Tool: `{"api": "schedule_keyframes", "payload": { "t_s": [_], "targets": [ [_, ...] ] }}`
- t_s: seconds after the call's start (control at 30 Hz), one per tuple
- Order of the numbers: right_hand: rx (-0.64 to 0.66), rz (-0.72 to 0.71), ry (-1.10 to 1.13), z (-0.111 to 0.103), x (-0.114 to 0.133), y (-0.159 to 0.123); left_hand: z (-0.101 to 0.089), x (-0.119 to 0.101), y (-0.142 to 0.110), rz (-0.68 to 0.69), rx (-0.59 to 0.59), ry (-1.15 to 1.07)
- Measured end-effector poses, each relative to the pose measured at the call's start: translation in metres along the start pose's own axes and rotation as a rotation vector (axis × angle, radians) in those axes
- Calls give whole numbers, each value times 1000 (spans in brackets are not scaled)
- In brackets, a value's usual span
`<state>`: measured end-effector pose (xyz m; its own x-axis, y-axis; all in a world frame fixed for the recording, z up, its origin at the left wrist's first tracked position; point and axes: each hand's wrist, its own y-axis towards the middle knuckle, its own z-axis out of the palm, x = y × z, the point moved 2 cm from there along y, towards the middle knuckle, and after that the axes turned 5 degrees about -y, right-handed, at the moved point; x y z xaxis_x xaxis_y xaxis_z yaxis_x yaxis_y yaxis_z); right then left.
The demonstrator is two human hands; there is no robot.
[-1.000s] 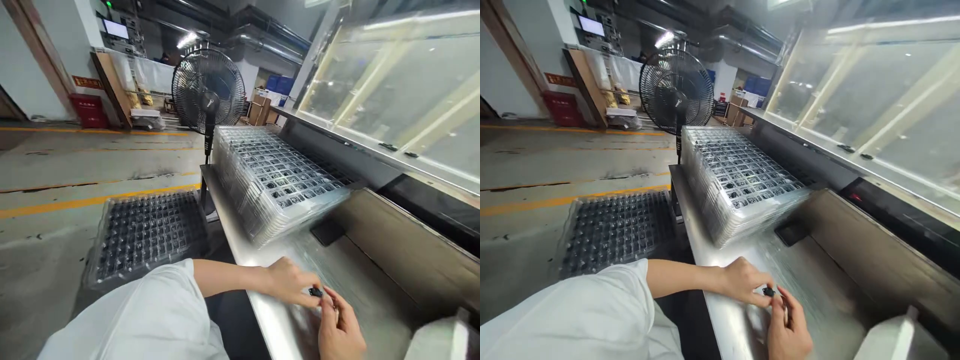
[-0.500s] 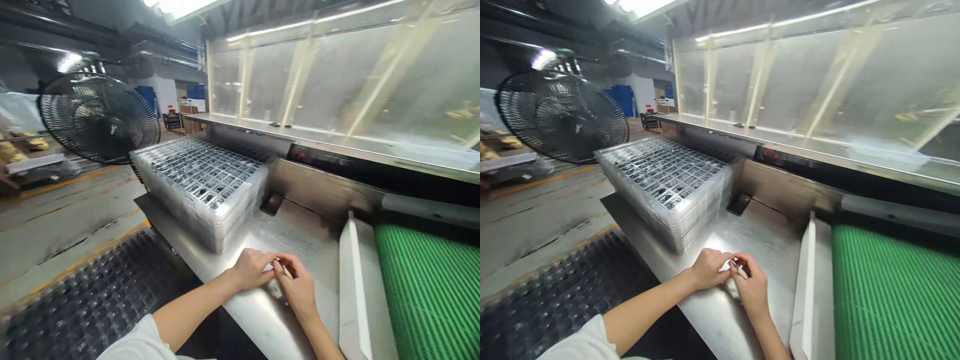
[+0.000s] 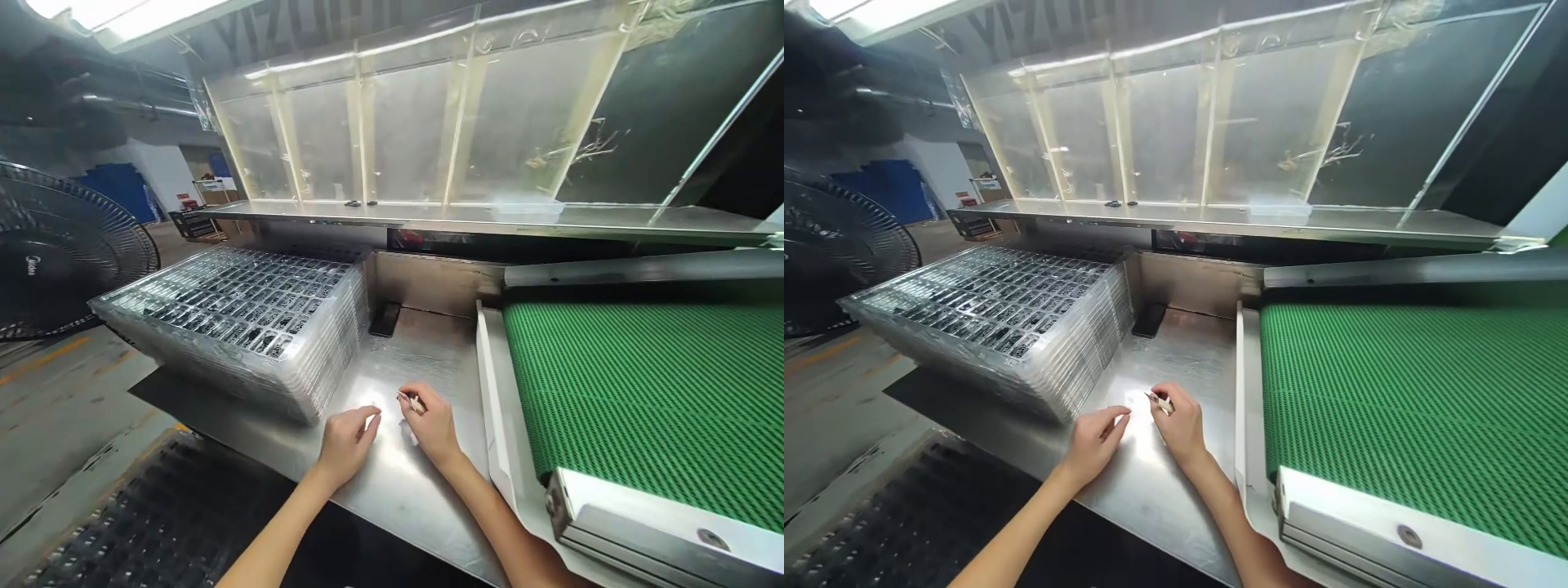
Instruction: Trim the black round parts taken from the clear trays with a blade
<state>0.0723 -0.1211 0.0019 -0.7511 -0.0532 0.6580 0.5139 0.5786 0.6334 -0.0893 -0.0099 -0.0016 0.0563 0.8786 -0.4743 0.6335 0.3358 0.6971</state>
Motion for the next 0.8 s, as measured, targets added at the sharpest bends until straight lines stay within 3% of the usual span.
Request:
{"api": "schedule_keyframes", "payload": {
  "t_s": [0.13,0.23,0.3,0.37,0.5,0.57,0.63,0.8],
  "targets": [
    [29,-10,-8,1,2,-1,-45,-12,-42,-229,40,3],
    [48,2,-8,1,3,-2,-84,-20,-81,-437,6,-11],
    [57,7,-8,1,4,-3,-105,-20,-111,-654,-97,-54],
    [66,2,-9,2,6,-5,-119,-14,-144,-934,-296,-161],
    [85,-14,-19,2,9,-7,-125,2,-212,-1542,-826,-576],
    [93,-17,-27,2,10,-5,-124,5,-236,-1774,-980,-688],
    [109,-21,-24,0,8,-2,-124,4,-252,-1887,-1044,-704],
    [166,14,-63,-4,-2,-7,-113,2,-275,-1937,-1198,-770]
  ]
}}
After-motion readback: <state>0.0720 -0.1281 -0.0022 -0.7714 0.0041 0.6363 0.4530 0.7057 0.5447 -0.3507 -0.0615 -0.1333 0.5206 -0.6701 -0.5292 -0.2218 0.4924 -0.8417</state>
